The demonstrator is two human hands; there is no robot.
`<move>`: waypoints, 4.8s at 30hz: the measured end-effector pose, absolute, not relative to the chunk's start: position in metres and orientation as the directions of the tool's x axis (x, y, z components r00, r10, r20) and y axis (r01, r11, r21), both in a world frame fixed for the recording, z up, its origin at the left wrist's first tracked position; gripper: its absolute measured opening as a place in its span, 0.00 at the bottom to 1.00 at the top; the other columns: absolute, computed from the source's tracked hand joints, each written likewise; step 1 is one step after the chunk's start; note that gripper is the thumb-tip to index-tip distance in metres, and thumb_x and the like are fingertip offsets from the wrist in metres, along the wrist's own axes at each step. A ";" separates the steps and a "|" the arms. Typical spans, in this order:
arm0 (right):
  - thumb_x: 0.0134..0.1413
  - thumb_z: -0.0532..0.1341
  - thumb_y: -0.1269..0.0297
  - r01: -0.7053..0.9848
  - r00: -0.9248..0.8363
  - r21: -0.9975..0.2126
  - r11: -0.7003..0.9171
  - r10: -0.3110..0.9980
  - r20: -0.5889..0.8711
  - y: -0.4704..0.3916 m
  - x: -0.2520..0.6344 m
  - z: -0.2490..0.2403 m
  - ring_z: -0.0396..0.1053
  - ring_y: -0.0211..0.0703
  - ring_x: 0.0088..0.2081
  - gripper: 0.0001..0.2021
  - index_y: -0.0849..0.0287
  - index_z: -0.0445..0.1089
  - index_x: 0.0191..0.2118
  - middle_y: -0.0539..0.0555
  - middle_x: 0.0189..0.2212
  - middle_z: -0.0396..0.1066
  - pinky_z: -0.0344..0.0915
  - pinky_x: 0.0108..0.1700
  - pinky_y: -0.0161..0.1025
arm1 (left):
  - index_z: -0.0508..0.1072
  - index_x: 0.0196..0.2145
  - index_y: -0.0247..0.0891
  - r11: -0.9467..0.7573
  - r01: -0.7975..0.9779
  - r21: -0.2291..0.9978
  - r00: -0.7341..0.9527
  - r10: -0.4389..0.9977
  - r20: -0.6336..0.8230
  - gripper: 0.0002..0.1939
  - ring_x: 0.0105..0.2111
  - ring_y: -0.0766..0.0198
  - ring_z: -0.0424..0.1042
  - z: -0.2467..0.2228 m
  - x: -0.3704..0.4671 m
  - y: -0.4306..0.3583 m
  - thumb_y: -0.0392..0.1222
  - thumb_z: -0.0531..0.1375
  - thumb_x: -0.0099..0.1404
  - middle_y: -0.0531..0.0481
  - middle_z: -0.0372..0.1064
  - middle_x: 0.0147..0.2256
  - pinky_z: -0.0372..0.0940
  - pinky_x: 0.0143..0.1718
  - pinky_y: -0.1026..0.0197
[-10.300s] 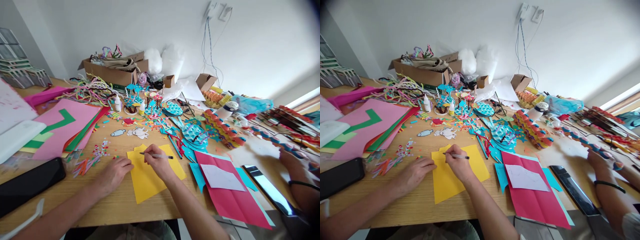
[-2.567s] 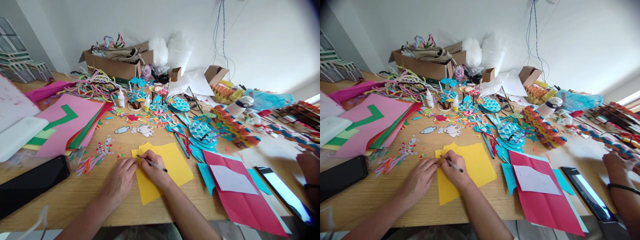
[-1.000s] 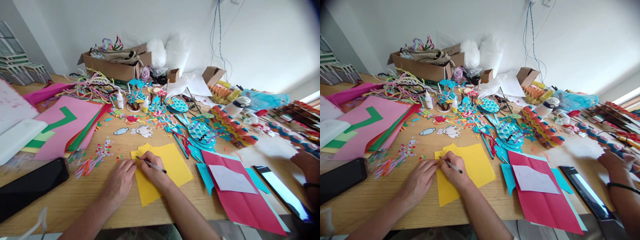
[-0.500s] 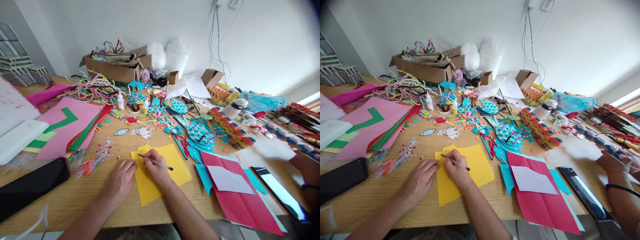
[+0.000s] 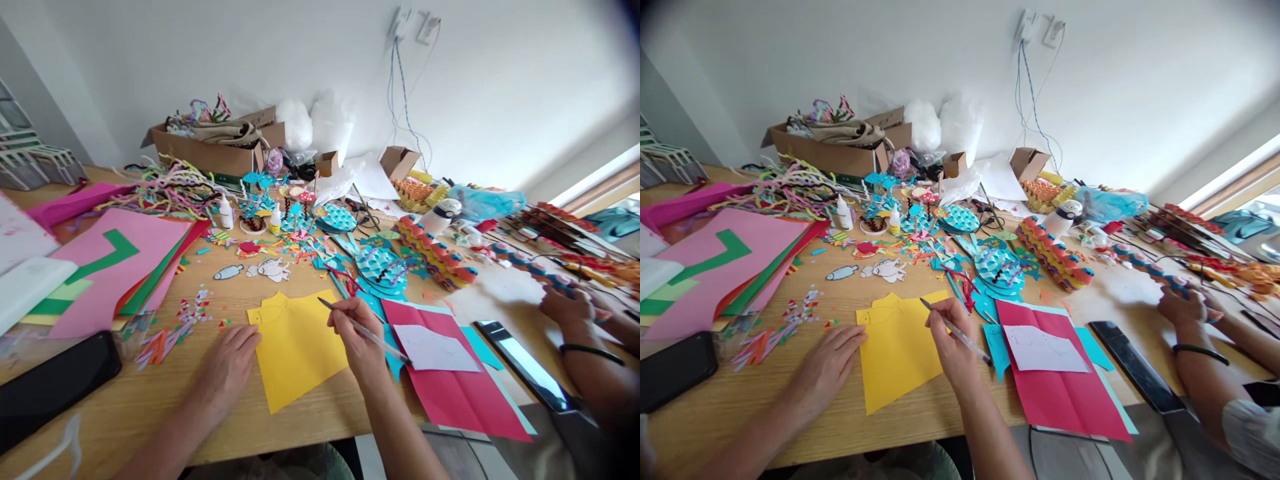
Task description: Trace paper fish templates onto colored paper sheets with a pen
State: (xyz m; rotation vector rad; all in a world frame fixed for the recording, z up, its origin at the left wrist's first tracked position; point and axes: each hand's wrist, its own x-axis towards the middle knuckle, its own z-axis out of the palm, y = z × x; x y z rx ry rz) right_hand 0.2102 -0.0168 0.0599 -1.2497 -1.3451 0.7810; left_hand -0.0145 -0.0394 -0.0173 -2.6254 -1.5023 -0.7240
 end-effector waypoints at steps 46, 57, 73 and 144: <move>0.52 0.52 0.69 0.810 -0.044 -0.482 0.333 0.855 0.516 -0.045 0.254 -0.009 0.72 0.48 0.40 0.15 0.59 0.66 0.47 0.58 0.39 0.73 0.70 0.40 0.44 | 0.68 0.45 0.41 -0.525 0.796 0.302 0.450 0.846 0.285 0.19 0.47 0.62 0.66 0.026 0.001 -0.011 0.27 0.49 0.59 0.49 0.69 0.45 0.63 0.50 0.56; 0.52 0.51 0.69 0.755 0.046 -0.590 0.288 0.874 0.485 -0.053 0.246 -0.014 0.72 0.49 0.40 0.14 0.62 0.70 0.42 0.58 0.38 0.73 0.69 0.41 0.42 | 0.67 0.47 0.37 -0.129 0.977 0.172 0.107 0.986 0.129 0.20 0.49 0.56 0.64 0.033 -0.047 0.096 0.31 0.55 0.55 0.43 0.67 0.47 0.58 0.51 0.57; 0.51 0.51 0.72 0.760 0.035 -0.578 0.297 0.869 0.493 -0.052 0.248 -0.021 0.72 0.46 0.38 0.13 0.61 0.68 0.42 0.57 0.37 0.73 0.70 0.40 0.41 | 0.71 0.43 0.42 -0.294 0.939 0.181 0.309 0.949 -0.060 0.19 0.44 0.60 0.68 0.045 -0.016 0.113 0.30 0.55 0.53 0.49 0.71 0.43 0.60 0.45 0.62; 0.52 0.51 0.72 0.742 0.043 -0.603 0.291 0.878 0.476 -0.051 0.249 -0.022 0.71 0.46 0.40 0.14 0.60 0.69 0.42 0.57 0.37 0.73 0.68 0.42 0.40 | 0.63 0.21 0.39 -0.472 0.812 0.343 0.431 0.882 0.193 0.10 0.28 0.64 0.63 0.028 -0.015 0.130 0.25 0.50 0.48 0.53 0.63 0.25 0.56 0.30 0.65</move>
